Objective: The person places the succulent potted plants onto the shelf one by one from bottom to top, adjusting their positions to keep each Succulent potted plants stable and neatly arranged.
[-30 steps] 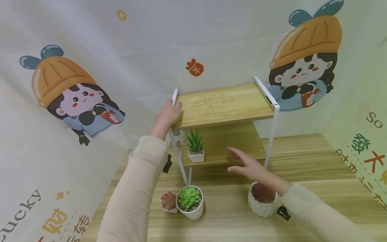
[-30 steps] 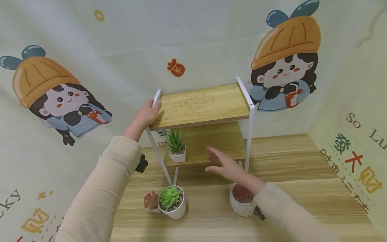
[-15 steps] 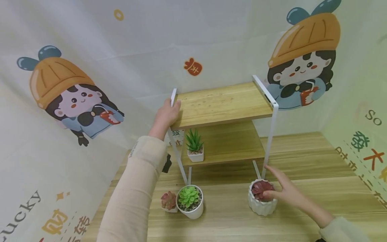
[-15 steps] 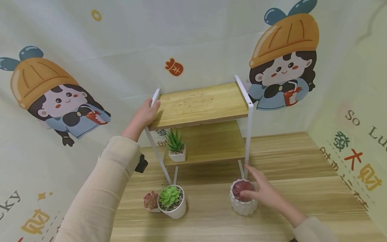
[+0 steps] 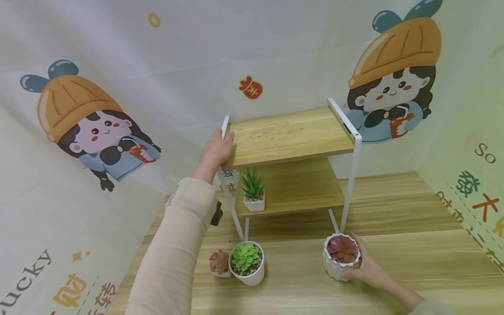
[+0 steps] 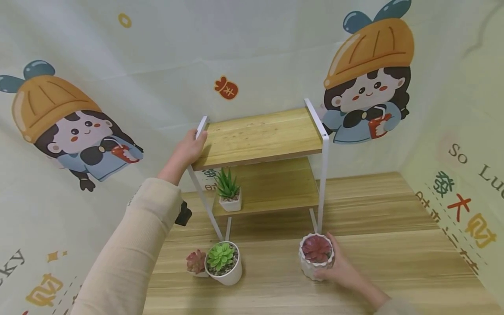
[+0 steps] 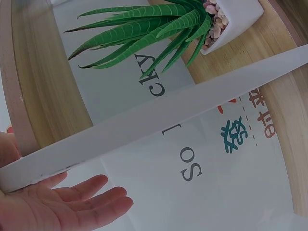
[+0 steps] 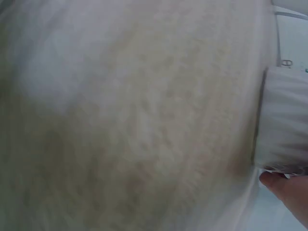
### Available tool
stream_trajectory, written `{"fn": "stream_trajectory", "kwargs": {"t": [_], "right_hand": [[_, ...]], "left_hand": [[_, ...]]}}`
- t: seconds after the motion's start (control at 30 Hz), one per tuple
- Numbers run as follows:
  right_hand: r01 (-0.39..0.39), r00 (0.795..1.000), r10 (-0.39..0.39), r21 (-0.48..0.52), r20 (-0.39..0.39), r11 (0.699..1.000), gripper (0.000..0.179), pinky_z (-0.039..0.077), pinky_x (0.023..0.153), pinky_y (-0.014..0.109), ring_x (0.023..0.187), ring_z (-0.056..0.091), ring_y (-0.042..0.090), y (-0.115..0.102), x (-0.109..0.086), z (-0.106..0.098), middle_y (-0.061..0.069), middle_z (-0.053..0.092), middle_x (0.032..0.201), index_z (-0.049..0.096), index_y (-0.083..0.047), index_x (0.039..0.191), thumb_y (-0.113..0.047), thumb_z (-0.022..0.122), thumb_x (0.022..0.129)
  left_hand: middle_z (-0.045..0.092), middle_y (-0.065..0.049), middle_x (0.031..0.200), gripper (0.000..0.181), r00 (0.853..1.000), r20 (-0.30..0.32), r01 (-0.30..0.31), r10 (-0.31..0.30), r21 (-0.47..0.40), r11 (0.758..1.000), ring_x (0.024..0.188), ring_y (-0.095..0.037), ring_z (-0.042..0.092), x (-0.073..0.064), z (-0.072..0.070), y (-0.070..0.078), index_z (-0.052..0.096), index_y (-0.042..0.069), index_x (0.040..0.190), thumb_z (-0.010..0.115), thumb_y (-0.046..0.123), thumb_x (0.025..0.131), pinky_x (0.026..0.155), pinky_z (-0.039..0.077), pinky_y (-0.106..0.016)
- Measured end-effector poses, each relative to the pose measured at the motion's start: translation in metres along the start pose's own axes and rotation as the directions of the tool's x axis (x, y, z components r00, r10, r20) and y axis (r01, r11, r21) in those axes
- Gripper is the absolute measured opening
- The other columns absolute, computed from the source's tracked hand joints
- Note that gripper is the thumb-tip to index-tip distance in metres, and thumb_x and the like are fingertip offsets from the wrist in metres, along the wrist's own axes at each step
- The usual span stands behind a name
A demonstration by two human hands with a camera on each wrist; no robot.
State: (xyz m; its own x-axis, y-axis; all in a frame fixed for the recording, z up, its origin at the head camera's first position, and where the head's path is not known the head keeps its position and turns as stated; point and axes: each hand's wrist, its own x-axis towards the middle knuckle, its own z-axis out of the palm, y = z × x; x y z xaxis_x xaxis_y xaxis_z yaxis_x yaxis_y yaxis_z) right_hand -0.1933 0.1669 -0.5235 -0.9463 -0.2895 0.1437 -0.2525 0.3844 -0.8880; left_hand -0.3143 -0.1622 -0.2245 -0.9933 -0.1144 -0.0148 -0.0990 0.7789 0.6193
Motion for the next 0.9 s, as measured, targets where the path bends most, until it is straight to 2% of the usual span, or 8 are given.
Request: {"fn": "stream_trajectory", "kwargs": {"t": [0.13, 0.3, 0.4, 0.47, 0.63, 0.7, 0.8, 0.9], "right_hand": [[-0.022, 0.997, 0.022, 0.010, -0.067, 1.000, 0.092, 0.044, 0.087, 0.038, 0.108, 0.052, 0.026, 0.002, 0.001, 0.007, 0.031, 0.048, 0.121, 0.023, 0.007, 0.134, -0.008, 0.080, 0.064], [0.000, 0.997, 0.012, 0.157, -0.076, 0.988, 0.085, 0.042, 0.081, 0.017, 0.098, 0.046, -0.009, 0.006, 0.001, 0.011, 0.016, 0.050, 0.122, 0.022, 0.007, 0.133, -0.001, 0.075, 0.068], [0.015, 0.997, 0.004, 0.236, -0.080, 0.972, 0.085, 0.042, 0.081, 0.014, 0.097, 0.045, -0.012, 0.010, 0.001, 0.014, -0.007, 0.050, 0.117, 0.020, 0.008, 0.134, 0.004, 0.073, 0.068], [0.007, 0.994, 0.021, 0.257, -0.106, 0.967, 0.085, 0.042, 0.081, 0.014, 0.096, 0.047, -0.011, 0.011, 0.001, 0.017, -0.013, 0.048, 0.113, 0.021, 0.009, 0.134, 0.006, 0.073, 0.066], [-0.038, 0.980, 0.081, 0.224, -0.184, 0.974, 0.086, 0.039, 0.082, 0.013, 0.095, 0.044, -0.014, 0.011, 0.001, 0.024, 0.017, 0.047, 0.121, 0.022, 0.007, 0.134, 0.007, 0.074, 0.065], [-0.032, 0.977, 0.078, 0.223, -0.200, 0.974, 0.086, 0.040, 0.082, 0.012, 0.094, 0.043, -0.014, 0.012, 0.001, 0.026, 0.015, 0.047, 0.120, 0.021, 0.007, 0.133, 0.008, 0.074, 0.064], [0.027, 0.977, 0.023, 0.229, -0.211, 0.973, 0.086, 0.040, 0.079, 0.010, 0.093, 0.044, -0.014, 0.014, 0.003, 0.025, -0.009, 0.048, 0.113, 0.022, 0.009, 0.130, 0.011, 0.074, 0.061], [0.143, 0.980, -0.099, 0.270, -0.170, 0.952, 0.083, 0.042, 0.079, 0.010, 0.094, 0.049, -0.011, 0.018, 0.008, 0.022, -0.024, 0.047, 0.107, 0.023, 0.015, 0.126, 0.016, 0.072, 0.059]], "left_hand": [[0.043, -0.023, 0.131, 0.058, 1.000, -0.003, -0.004, 0.004, 0.009, 1.000, 0.099, -0.033, 0.050, 0.000, 0.000, -0.001, 0.014, 0.010, 0.146, 0.024, 0.043, 0.098, 0.081, 0.045, -0.041], [0.045, -0.023, 0.128, 0.059, 1.000, -0.005, 0.002, -0.002, 0.012, 1.000, 0.089, -0.030, 0.049, -0.001, -0.001, 0.000, 0.014, 0.011, 0.146, 0.024, 0.044, 0.098, 0.072, 0.043, -0.036], [0.043, -0.023, 0.131, 0.059, 1.000, -0.003, 0.007, -0.007, 0.014, 1.000, 0.096, -0.032, 0.050, -0.002, -0.001, 0.000, 0.013, 0.011, 0.147, 0.024, 0.043, 0.098, 0.078, 0.044, -0.039], [0.041, -0.023, 0.134, 0.059, 1.000, -0.003, 0.008, -0.008, 0.014, 1.000, 0.103, -0.034, 0.049, -0.002, -0.002, 0.001, 0.012, 0.011, 0.147, 0.024, 0.043, 0.098, 0.084, 0.044, -0.042], [0.036, -0.023, 0.139, 0.059, 1.000, -0.005, 0.008, -0.008, 0.017, 1.000, 0.114, -0.037, 0.046, -0.001, -0.002, 0.000, 0.011, 0.011, 0.147, 0.023, 0.043, 0.098, 0.093, 0.041, -0.046], [0.036, -0.023, 0.139, 0.060, 1.000, -0.004, 0.006, -0.006, 0.027, 1.000, 0.116, -0.038, 0.045, -0.001, -0.002, -0.001, 0.010, 0.011, 0.147, 0.023, 0.043, 0.098, 0.094, 0.040, -0.047], [0.037, -0.023, 0.138, 0.060, 1.000, -0.002, 0.001, 0.000, 0.035, 0.999, 0.113, -0.037, 0.046, -0.002, -0.002, 0.000, 0.011, 0.010, 0.147, 0.023, 0.043, 0.098, 0.093, 0.041, -0.046], [0.038, -0.022, 0.138, 0.059, 1.000, 0.001, -0.001, 0.001, 0.037, 0.999, 0.110, -0.036, 0.047, -0.003, -0.002, 0.001, 0.011, 0.010, 0.147, 0.023, 0.043, 0.098, 0.091, 0.042, -0.046]]}}
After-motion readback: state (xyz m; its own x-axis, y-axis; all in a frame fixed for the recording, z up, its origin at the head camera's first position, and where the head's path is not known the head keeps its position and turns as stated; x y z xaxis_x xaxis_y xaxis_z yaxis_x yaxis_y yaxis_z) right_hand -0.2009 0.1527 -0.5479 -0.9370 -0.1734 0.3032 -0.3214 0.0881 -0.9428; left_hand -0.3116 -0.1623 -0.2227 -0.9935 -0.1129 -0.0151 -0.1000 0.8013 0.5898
